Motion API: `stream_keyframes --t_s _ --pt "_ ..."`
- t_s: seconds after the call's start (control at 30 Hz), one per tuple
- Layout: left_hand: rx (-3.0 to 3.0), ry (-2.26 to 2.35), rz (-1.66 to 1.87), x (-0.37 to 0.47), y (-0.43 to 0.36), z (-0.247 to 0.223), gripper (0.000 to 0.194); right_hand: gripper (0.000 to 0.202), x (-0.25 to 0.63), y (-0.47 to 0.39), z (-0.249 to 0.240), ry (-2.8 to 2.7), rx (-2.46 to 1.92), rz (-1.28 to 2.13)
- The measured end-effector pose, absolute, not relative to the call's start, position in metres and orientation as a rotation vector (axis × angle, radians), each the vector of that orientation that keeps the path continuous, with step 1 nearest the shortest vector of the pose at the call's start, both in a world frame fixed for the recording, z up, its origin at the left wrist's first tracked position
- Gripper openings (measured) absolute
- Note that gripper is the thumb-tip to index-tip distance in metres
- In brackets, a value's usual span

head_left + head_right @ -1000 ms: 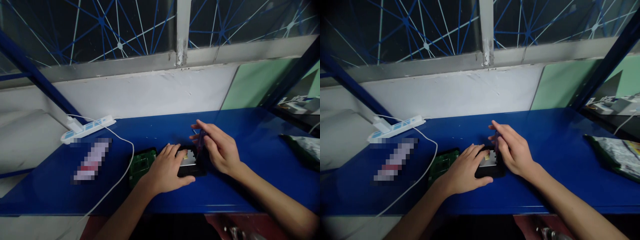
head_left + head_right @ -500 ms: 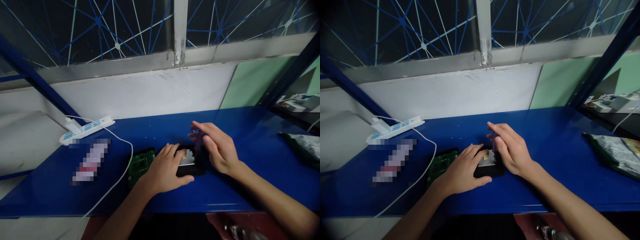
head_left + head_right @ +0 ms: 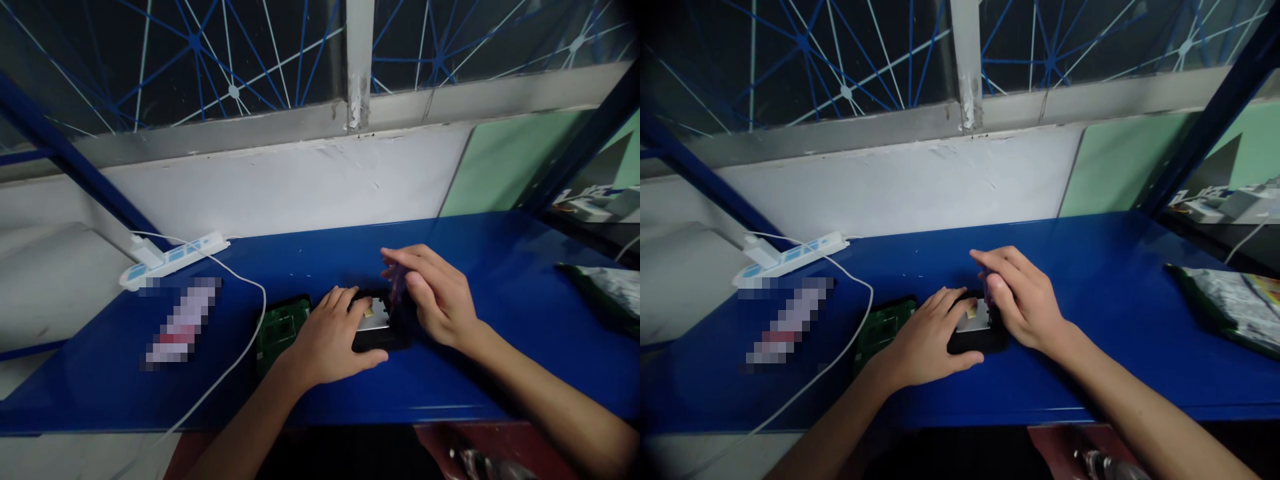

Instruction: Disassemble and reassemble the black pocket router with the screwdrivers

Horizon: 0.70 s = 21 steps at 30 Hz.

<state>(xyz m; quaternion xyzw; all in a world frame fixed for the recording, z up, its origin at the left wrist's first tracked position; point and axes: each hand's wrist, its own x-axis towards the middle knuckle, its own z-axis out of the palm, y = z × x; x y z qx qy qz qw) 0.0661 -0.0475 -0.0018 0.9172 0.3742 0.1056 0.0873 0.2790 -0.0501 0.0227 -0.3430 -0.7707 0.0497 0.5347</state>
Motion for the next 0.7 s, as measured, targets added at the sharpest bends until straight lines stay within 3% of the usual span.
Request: stream_keyframes --t_s 0.23,0.5,0.7 --pt "2.711 1.12 0.328 0.0653 -0.0482 -0.0026 0.078 0.05 0.2752 -0.0494 0.0226 -1.824 -0.838 0.076" --pt "2.704 1.112 0.335 0.066 -0.0473 -0.0023 0.081 0.028 0.2795 -0.0474 0.023 -1.845 -0.856 -0.009" --pt "2.726 1.106 0.34 0.0658 -0.0474 -0.0016 0.079 0.056 0.2775 -0.052 0.0204 -1.833 -0.872 0.148"
